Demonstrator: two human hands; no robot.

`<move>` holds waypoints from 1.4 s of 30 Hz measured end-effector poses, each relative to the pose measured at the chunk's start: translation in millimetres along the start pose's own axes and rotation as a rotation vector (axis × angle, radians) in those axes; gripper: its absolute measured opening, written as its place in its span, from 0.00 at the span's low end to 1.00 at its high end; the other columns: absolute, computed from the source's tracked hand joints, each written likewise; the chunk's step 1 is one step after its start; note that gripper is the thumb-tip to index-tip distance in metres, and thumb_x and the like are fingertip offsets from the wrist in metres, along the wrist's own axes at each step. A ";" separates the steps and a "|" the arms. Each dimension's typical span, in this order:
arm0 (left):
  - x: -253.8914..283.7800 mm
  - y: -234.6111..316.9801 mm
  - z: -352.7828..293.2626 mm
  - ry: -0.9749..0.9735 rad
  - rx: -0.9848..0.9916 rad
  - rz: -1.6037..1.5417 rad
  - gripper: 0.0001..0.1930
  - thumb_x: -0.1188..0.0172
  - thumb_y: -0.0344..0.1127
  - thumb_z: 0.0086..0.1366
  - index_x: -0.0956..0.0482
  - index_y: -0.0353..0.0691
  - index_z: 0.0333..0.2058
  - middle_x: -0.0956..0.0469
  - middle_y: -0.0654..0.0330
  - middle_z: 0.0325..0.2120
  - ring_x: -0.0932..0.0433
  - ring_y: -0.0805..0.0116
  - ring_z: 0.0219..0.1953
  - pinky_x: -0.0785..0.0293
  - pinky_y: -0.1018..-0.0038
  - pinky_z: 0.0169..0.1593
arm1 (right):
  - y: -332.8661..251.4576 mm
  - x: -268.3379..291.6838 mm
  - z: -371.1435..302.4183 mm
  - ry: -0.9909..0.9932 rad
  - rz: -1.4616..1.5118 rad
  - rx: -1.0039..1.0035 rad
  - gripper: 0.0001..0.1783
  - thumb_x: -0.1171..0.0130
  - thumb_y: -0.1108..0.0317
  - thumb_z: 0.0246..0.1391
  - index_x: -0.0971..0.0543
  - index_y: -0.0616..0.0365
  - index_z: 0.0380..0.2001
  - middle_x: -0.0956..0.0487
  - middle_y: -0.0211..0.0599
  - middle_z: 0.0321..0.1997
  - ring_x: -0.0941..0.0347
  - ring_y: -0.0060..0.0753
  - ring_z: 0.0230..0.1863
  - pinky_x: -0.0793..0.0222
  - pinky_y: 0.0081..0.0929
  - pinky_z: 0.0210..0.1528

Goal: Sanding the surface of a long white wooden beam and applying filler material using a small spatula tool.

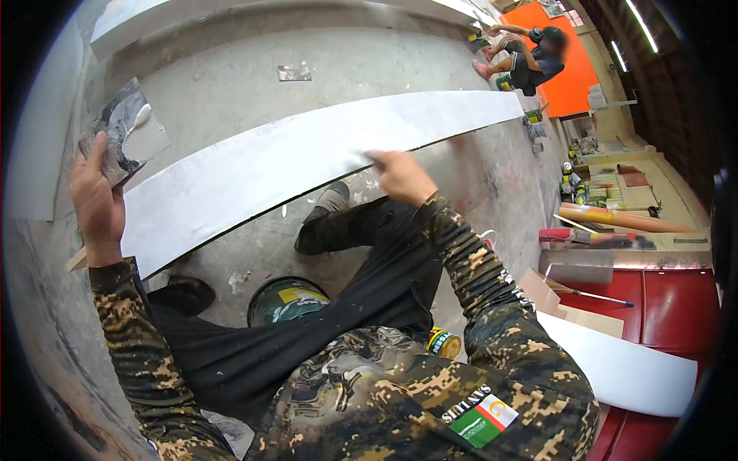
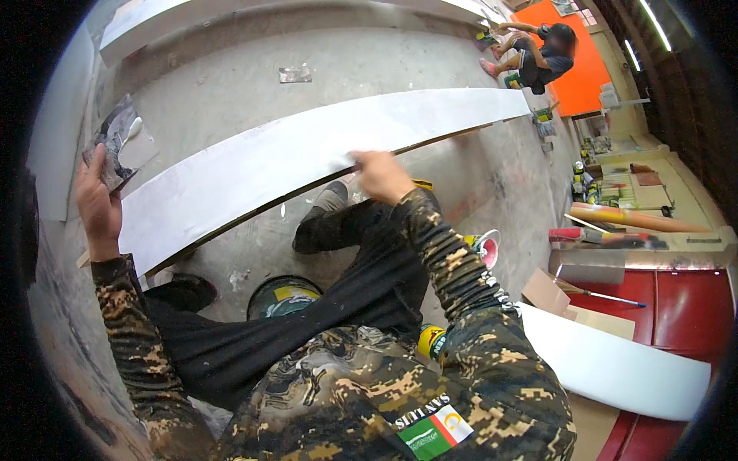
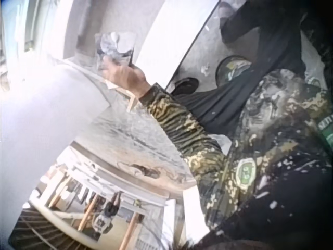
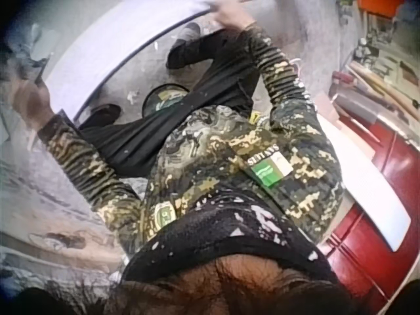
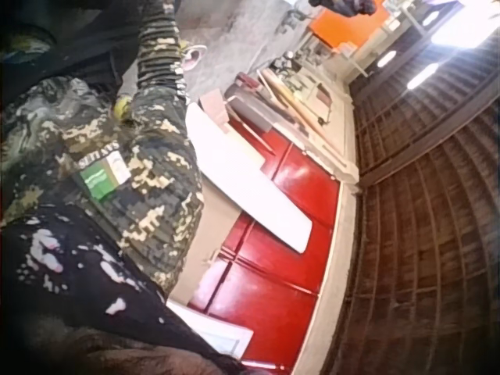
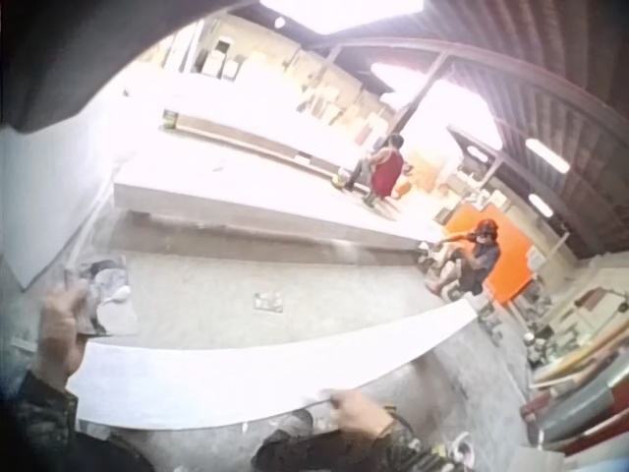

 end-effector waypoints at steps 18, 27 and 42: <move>-4.2 2.5 -1.3 0.009 0.011 0.050 0.18 0.52 0.34 0.74 0.32 0.32 0.58 0.25 0.54 0.52 0.23 0.67 0.52 0.23 0.72 0.54 | 160.0 47.7 5.4 0.312 -0.243 -0.426 0.18 0.52 0.69 0.53 0.19 0.61 0.44 0.20 0.60 0.40 0.24 0.61 0.46 0.28 0.47 0.50; -1.7 -0.9 1.2 -0.027 0.003 0.049 0.18 0.55 0.32 0.75 0.33 0.31 0.60 0.30 0.56 0.57 0.29 0.68 0.58 0.26 0.73 0.59 | 112.8 30.9 42.7 0.085 -0.292 -0.349 0.18 0.49 0.66 0.50 0.18 0.67 0.38 0.20 0.63 0.37 0.22 0.61 0.43 0.26 0.48 0.48; -93.5 -44.5 -24.7 -0.281 0.186 -0.103 0.11 0.51 0.31 0.72 0.28 0.35 0.50 0.22 0.61 0.42 0.23 0.75 0.40 0.25 0.78 0.46 | -124.9 25.2 11.3 0.213 0.244 0.471 0.24 0.47 0.84 0.52 0.24 0.60 0.54 0.22 0.54 0.53 0.25 0.53 0.56 0.28 0.36 0.57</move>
Point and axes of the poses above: each hand's wrist, its own z-axis towards the middle knuckle, its own x-axis out of the back of the hand, y = z × x, the point moved 5 cm from there along z, towards the middle knuckle
